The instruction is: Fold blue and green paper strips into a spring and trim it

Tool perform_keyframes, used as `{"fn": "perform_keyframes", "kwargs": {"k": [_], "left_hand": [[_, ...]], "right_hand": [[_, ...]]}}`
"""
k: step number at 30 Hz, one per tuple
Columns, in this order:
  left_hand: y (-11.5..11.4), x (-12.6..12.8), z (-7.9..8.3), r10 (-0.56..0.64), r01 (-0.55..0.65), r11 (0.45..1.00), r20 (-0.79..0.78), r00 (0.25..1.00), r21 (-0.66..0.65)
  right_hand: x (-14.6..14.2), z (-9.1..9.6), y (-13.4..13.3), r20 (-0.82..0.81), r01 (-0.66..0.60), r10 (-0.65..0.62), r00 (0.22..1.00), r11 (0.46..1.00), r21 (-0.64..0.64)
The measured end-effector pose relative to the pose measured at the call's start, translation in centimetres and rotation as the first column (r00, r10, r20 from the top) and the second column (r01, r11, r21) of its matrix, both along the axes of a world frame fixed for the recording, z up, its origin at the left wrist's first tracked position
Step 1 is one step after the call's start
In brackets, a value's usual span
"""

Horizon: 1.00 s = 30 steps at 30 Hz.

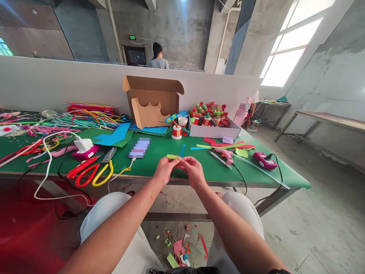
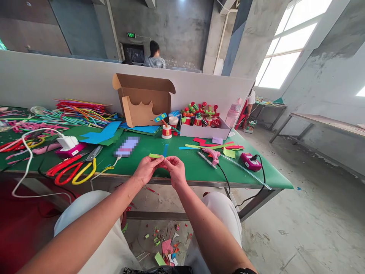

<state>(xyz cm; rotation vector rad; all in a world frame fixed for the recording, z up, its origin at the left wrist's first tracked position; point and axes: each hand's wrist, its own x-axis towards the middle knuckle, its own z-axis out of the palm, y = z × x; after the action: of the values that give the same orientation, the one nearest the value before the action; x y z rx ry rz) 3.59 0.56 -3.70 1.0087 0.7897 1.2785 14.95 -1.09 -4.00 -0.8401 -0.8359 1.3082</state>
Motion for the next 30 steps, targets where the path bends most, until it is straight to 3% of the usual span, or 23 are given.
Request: {"fn": "perform_keyframes", "kwargs": {"k": [6,13,17,30], "left_hand": [[0.8,0.1,-0.4,0.099,-0.098,0.995,-0.092,0.991,0.022],[1.2,-0.2,-0.8,0.105,-0.096,0.994,-0.179,0.978,0.057],[1.3,-0.4,-0.9,0.11,-0.105,0.994,-0.187,0.976,0.036],[0.8,-0.3,-0.6,0.106,-0.103,0.994,-0.144,0.984,0.032]], "right_hand": [[0.3,0.1,-0.2,-0.001,-0.082,0.082,0.997,0.996,-0.022],[0.1,-0.3,-0.1,0.012,-0.055,0.055,0.998,0.998,0.0],[-0.1,-0.5,-0.1,0.031,-0.026,0.026,0.999,1.0,0.014],[0.1,-0.4,0.1,-0.094,-0.112,0.109,0.99,0.993,-0.029]]}}
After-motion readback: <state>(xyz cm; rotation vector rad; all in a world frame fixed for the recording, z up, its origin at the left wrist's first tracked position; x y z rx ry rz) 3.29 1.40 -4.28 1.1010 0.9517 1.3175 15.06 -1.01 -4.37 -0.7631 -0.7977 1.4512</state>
